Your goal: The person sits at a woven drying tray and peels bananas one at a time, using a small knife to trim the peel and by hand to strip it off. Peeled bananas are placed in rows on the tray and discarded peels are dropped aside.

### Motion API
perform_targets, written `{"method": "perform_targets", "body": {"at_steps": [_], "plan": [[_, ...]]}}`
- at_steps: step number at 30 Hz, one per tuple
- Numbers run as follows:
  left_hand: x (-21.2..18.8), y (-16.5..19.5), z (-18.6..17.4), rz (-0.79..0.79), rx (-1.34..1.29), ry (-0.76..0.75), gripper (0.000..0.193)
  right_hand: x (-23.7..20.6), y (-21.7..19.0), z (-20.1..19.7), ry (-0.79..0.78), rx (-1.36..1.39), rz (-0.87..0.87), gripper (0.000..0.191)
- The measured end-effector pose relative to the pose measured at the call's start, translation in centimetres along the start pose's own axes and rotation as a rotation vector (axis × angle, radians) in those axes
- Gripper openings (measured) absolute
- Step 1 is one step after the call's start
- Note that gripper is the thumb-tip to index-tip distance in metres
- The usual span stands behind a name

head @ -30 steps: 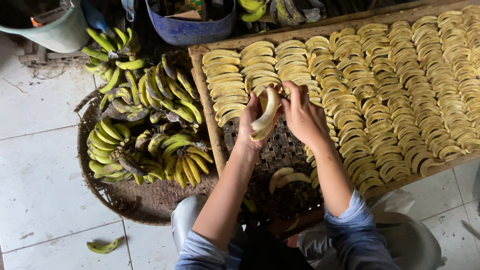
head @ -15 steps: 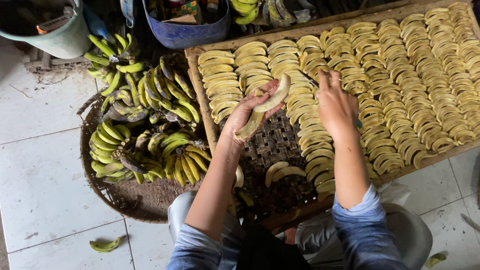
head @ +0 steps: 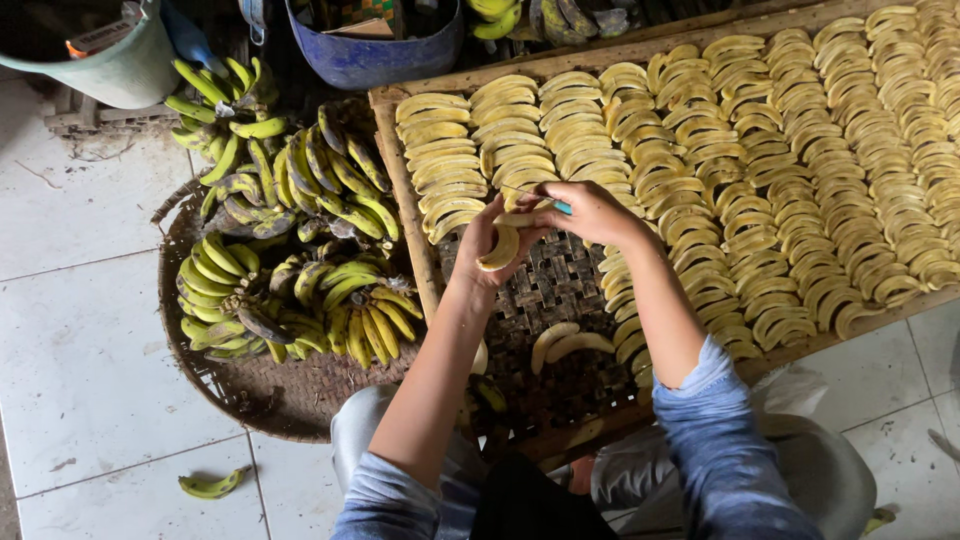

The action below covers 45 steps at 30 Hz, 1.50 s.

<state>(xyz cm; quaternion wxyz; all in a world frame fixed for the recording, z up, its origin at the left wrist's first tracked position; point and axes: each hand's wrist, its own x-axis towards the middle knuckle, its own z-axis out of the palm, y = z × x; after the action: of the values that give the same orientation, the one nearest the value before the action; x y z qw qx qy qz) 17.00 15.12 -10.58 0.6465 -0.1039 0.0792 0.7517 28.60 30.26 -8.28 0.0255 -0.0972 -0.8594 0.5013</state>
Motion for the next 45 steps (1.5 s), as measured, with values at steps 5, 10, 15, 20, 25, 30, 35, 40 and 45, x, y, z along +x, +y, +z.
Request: {"method": "perform_targets", "body": {"at_steps": [5,10,15,20,25,30,35,40,45], "plan": [[0.6,0.5,-0.7,0.005,0.025,0.168,0.056,1.4,0.7,0.4,-0.084,0.033,0.058,0.036],[1.0,0.8,-0.7,-0.025,-0.043,0.316,0.061,2.5,0.9,0.1,-0.081,-0.161,0.217,0.027],[1.3,1.4,-0.7,0.178,-0.014,0.444,0.049,4.0,2.0,0.3,-0.204,-0.222,0.382,0.027],[1.6,2.4,-0.6,0.325,-0.040,0.492,0.053,4.2,2.6,1.2,-0.071,-0.306,0.333,0.028],[1.5,2.9,-0.4,0.359,-0.058,0.512,0.045,2.6,2.2,3.0,0.213,-0.500,0.575,0.040],[1.6,2.8,-0.4,0.425,-0.022,0.509,0.032,0.2,3.0,4.7,0.372,-0.526,0.328,0.046],[1.5,2.6,-0.4,0.454,-0.009,0.495,0.024,-0.7,4.7,5.2,0.498,-0.578,0.320,0.042],[1.6,2.1,-0.1,0.420,0.354,0.547,0.024,-1.2,3.9,3.9,0.765,0.135,0.632,0.029],[1.8,-0.6,0.8,0.729,0.561,0.219,0.034,-2.1,0.3,3.6,0.438,0.621,0.477,0.028]]}}
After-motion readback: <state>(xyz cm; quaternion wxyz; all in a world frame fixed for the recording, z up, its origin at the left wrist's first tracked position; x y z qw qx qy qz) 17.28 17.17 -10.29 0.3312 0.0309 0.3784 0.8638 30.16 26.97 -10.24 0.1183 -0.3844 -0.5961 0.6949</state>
